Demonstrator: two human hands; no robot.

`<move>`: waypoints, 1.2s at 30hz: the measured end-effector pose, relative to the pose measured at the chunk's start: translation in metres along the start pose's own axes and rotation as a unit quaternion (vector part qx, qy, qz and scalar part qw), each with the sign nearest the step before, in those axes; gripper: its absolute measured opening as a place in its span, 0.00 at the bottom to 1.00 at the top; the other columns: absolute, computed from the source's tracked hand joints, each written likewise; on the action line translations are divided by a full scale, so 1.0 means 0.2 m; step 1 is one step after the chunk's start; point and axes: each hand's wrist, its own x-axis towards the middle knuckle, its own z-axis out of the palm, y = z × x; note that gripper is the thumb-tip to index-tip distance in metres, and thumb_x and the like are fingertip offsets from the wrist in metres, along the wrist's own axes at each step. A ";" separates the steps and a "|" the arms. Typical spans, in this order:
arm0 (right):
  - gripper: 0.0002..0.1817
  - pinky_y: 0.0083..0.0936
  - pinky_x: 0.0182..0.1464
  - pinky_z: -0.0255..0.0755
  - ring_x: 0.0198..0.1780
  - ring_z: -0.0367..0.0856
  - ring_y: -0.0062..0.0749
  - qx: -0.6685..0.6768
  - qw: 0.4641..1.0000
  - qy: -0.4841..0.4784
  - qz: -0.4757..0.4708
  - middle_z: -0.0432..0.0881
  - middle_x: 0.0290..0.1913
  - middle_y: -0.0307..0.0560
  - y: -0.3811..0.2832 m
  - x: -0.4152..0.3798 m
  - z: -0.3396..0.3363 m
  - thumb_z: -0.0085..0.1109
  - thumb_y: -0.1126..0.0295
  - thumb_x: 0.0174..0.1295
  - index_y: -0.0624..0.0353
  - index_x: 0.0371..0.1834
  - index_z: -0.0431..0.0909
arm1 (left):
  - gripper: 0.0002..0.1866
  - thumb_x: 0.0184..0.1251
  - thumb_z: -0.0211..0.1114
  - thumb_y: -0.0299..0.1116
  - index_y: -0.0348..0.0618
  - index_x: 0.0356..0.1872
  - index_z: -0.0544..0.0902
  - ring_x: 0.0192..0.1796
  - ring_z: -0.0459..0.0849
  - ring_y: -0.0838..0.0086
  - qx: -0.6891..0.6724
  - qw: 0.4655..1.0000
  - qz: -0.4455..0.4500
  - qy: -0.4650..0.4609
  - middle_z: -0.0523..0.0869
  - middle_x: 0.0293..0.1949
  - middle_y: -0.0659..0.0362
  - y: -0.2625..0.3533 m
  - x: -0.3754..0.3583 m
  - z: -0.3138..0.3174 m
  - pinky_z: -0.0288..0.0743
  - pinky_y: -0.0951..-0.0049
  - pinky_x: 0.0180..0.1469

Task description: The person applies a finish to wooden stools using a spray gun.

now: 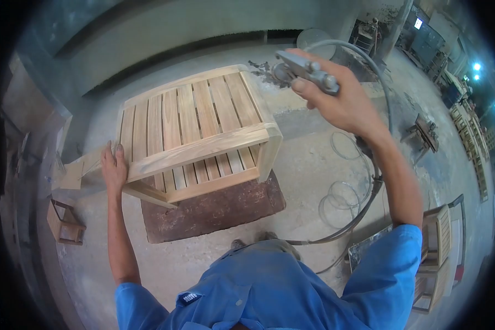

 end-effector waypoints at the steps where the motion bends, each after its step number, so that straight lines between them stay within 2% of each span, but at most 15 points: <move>1: 0.28 0.21 0.35 0.75 0.31 0.75 0.20 -0.010 1.000 -0.001 0.002 0.82 0.36 0.38 0.02 0.03 0.01 0.63 0.59 0.66 0.52 0.69 0.73 | 0.35 0.75 0.51 0.54 0.30 0.67 0.69 0.69 0.66 0.42 0.007 1.000 -0.005 -0.002 0.71 0.65 0.34 0.00 0.00 0.00 0.59 0.50 0.70; 9: 0.27 0.19 0.33 0.71 0.30 0.74 0.18 0.008 0.998 -0.057 -0.007 0.82 0.37 0.37 0.23 -0.02 -0.02 0.63 0.62 0.67 0.53 0.69 0.73 | 0.38 0.73 0.54 0.57 0.31 0.68 0.68 0.70 0.66 0.42 0.041 0.999 -0.014 -0.006 0.71 0.65 0.34 0.07 -0.02 0.02 0.59 0.51 0.71; 12: 0.27 0.22 0.37 0.74 0.33 0.78 0.21 0.015 0.998 -0.058 0.001 0.84 0.40 0.40 0.27 0.05 -0.04 0.63 0.61 0.66 0.55 0.68 0.74 | 0.38 0.72 0.54 0.58 0.31 0.68 0.68 0.69 0.67 0.42 0.053 0.998 -0.020 -0.007 0.72 0.64 0.34 0.06 -0.04 0.02 0.59 0.51 0.70; 15: 0.26 0.26 0.44 0.76 0.38 0.81 0.25 -0.056 0.995 0.001 -0.088 0.86 0.43 0.43 0.35 0.16 -0.02 0.64 0.61 0.66 0.56 0.67 0.74 | 0.38 0.72 0.54 0.58 0.31 0.68 0.68 0.68 0.67 0.42 0.044 0.998 -0.032 -0.010 0.72 0.64 0.34 0.10 -0.07 0.04 0.60 0.52 0.70; 16: 0.27 0.28 0.50 0.76 0.42 0.82 0.28 -0.039 0.997 -0.015 -0.064 0.87 0.47 0.47 0.35 0.16 -0.02 0.64 0.60 0.66 0.56 0.66 0.74 | 0.39 0.72 0.54 0.58 0.31 0.68 0.69 0.68 0.68 0.42 0.036 0.999 -0.036 -0.007 0.72 0.64 0.34 0.11 -0.07 0.04 0.60 0.52 0.70; 22: 0.26 0.24 0.39 0.75 0.35 0.79 0.21 0.015 0.996 -0.063 -0.061 0.87 0.43 0.43 0.43 -0.01 -0.08 0.62 0.56 0.67 0.54 0.65 0.77 | 0.39 0.72 0.54 0.58 0.29 0.67 0.69 0.67 0.69 0.42 0.033 0.998 -0.047 0.004 0.72 0.63 0.33 0.17 -0.11 0.05 0.61 0.55 0.69; 26: 0.27 0.20 0.33 0.73 0.30 0.78 0.19 -0.071 0.991 -0.011 -0.111 0.85 0.36 0.36 0.42 0.03 -0.13 0.63 0.54 0.66 0.51 0.66 0.76 | 0.39 0.71 0.55 0.58 0.29 0.67 0.69 0.67 0.70 0.43 0.020 0.999 -0.049 0.004 0.73 0.63 0.31 0.17 -0.13 0.05 0.62 0.56 0.69; 29: 0.27 0.15 0.24 0.68 0.30 0.76 0.15 -0.094 0.991 -0.002 -0.095 0.80 0.32 0.36 0.45 0.00 -0.10 0.59 0.55 0.68 0.50 0.68 0.74 | 0.40 0.71 0.54 0.59 0.28 0.67 0.69 0.67 0.71 0.42 0.003 0.999 -0.040 0.006 0.73 0.62 0.31 0.14 -0.14 0.08 0.62 0.56 0.69; 30: 0.28 0.19 0.32 0.72 0.31 0.78 0.18 -0.070 0.994 -0.041 -0.070 0.84 0.34 0.35 0.47 -0.06 -0.13 0.63 0.54 0.66 0.51 0.67 0.75 | 0.40 0.71 0.54 0.59 0.28 0.67 0.69 0.67 0.71 0.42 0.000 0.999 -0.034 0.009 0.73 0.62 0.31 0.10 -0.13 0.08 0.62 0.56 0.69; 33: 0.29 0.20 0.33 0.73 0.32 0.78 0.18 0.042 0.993 -0.112 0.022 0.84 0.37 0.37 0.47 -0.27 -0.12 0.63 0.54 0.65 0.54 0.67 0.76 | 0.42 0.70 0.53 0.62 0.29 0.67 0.70 0.66 0.71 0.41 0.013 0.999 -0.037 0.009 0.74 0.62 0.31 0.12 -0.13 0.08 0.63 0.55 0.69; 36: 0.34 0.14 0.28 0.68 0.33 0.77 0.16 0.140 0.979 -0.149 0.024 0.81 0.37 0.41 0.57 -0.45 0.03 0.60 0.56 0.66 0.65 0.70 0.68 | 0.42 0.69 0.53 0.63 0.31 0.67 0.70 0.67 0.70 0.41 0.011 0.999 -0.045 0.005 0.73 0.63 0.31 0.15 -0.14 0.08 0.62 0.55 0.69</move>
